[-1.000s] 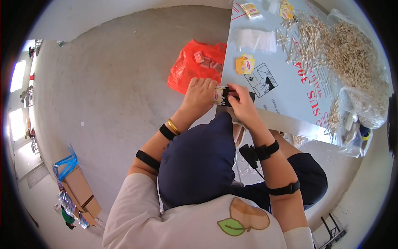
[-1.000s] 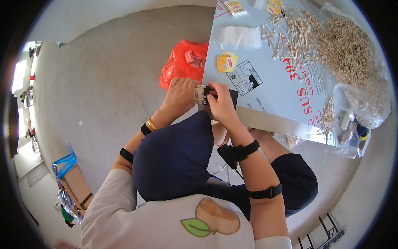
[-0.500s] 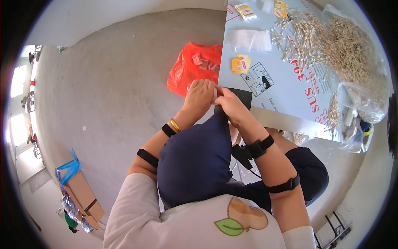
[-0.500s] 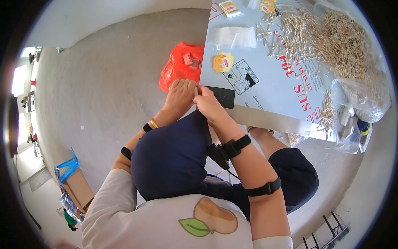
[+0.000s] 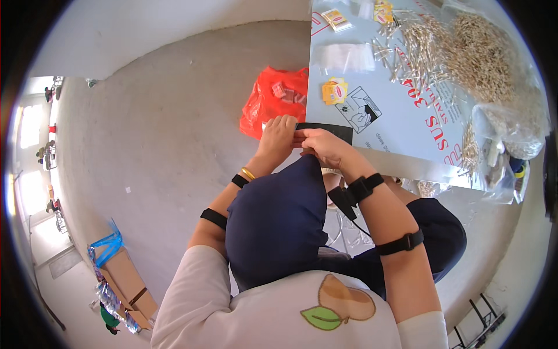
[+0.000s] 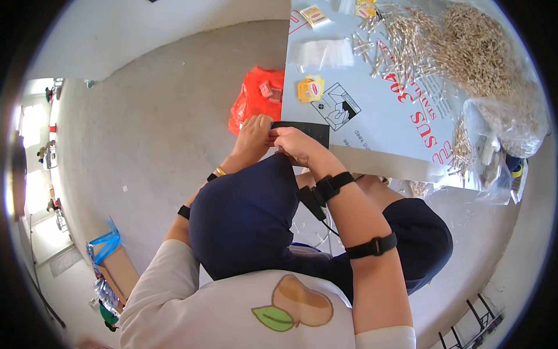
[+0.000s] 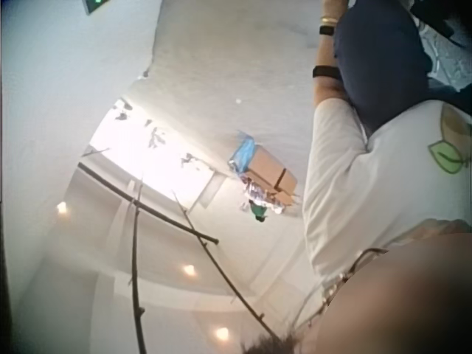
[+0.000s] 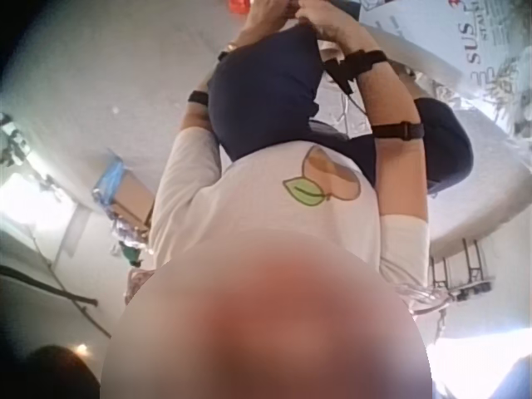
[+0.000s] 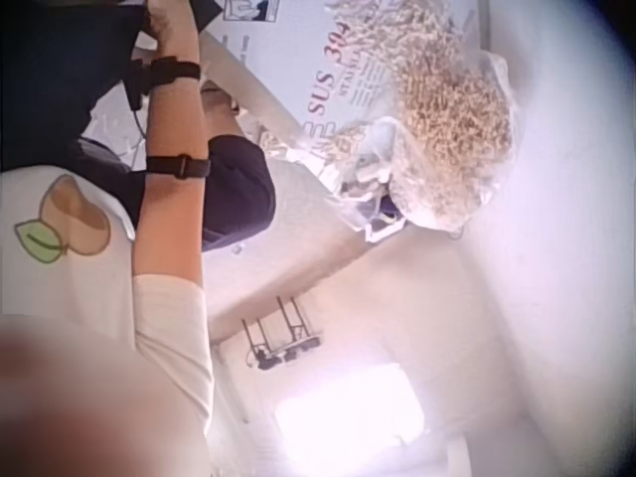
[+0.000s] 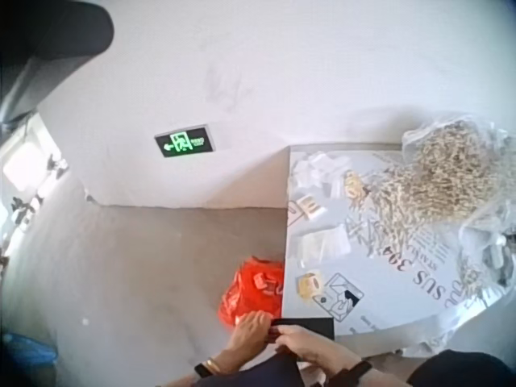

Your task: Manually counting and packaging cotton swabs into plastic bags and sealing them.

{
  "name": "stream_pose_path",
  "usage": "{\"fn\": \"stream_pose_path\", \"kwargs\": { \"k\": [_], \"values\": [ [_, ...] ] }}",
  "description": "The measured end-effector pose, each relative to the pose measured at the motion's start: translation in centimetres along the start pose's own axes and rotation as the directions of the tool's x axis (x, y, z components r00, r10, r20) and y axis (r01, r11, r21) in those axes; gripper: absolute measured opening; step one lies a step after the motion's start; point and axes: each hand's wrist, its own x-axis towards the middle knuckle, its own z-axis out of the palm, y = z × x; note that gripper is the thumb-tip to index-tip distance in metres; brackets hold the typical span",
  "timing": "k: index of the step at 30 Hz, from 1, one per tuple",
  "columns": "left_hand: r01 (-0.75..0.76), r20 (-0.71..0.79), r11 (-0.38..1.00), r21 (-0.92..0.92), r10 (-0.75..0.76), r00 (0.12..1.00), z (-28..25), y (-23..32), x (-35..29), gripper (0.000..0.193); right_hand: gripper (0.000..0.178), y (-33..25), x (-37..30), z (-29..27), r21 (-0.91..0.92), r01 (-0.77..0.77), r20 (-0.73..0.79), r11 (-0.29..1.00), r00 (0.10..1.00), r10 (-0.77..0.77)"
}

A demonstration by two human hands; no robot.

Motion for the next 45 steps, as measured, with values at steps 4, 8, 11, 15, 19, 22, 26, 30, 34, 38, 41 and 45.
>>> {"fn": "stream_pose_path", "kwargs": {
  "k": [4,8,11,15,19,22,26,30,34,38,41,45],
  "values": [
    [0.025,0.006,0.997,-0.077,-0.025,1.0,0.0,-1.4,-1.1,0.037,0.046,-0.5,-0.2,0.0,-0.19,0.019,-0.028,0.982,0.999,-0.025],
    [0.207,0.03,0.957,-0.205,-0.206,0.978,0.6,-5.1,-5.4,0.043,0.04,-1.0,-3.0,-1.1,-0.241,0.025,-0.22,0.97,0.972,-0.08],
    [0.554,0.095,0.746,-0.37,-0.563,0.821,-0.8,-7.4,-8.2,0.047,0.034,-2.3,-6.1,-2.0,-0.235,0.133,-0.249,0.963,0.949,-0.192],
    [0.513,-0.095,0.575,-0.637,-0.719,0.688,-10.4,-4.0,-5.9,0.049,0.03,-6.0,-10.6,-0.6,-0.343,0.303,-0.357,0.889,0.833,-0.422],
    [-0.003,-0.136,0.279,-0.96,-0.458,0.878,-23.0,2.3,-4.5,0.066,0.028,-11.7,-16.7,8.4,-0.478,0.529,-0.092,0.702,0.764,-0.638],
    [-0.166,-0.231,0.266,-0.95,-0.233,0.945,-26.4,7.6,-3.1,0.077,0.024,-13.0,-20.5,14.2,-0.437,0.729,0.064,0.526,0.609,-0.791],
    [-0.266,-0.314,0.286,-0.92,-0.135,0.94,-27.9,15.7,-3.1,0.083,0.019,-13.4,-25.2,17.4,-0.779,0.582,0.022,0.233,0.397,-0.918],
    [-0.242,-0.262,0.201,-0.949,-0.078,0.962,-27.6,19.3,-3.1,0.079,0.011,-11.9,-27.8,15.0,-0.663,0.622,-0.166,0.417,0.42,-0.892],
    [-0.171,-0.173,0.048,-0.984,-0.032,0.984,-27.2,21.5,-2.9,0.061,0.01,-10.3,-29.4,12.8,-0.416,0.801,-0.197,0.43,0.382,-0.903],
    [-0.151,-0.156,0.062,-0.987,-0.078,0.985,-21.6,20.3,-1.6,0.033,0.011,-7.6,-28.5,9.1,-0.37,0.794,-0.284,0.483,0.398,-0.872],
    [-0.112,-0.133,0.159,-0.981,-0.127,0.983,-16.8,19.5,-0.4,0.025,0.012,-5.0,-26.0,5.4,-0.417,0.733,-0.373,0.537,0.401,-0.837],
    [-0.008,-0.066,0.321,-0.947,-0.17,0.983,-12.0,19.5,1.2,0.017,0.015,-2.2,-23.5,1.2,-0.453,0.609,-0.507,0.651,0.425,-0.75]
  ]
}}
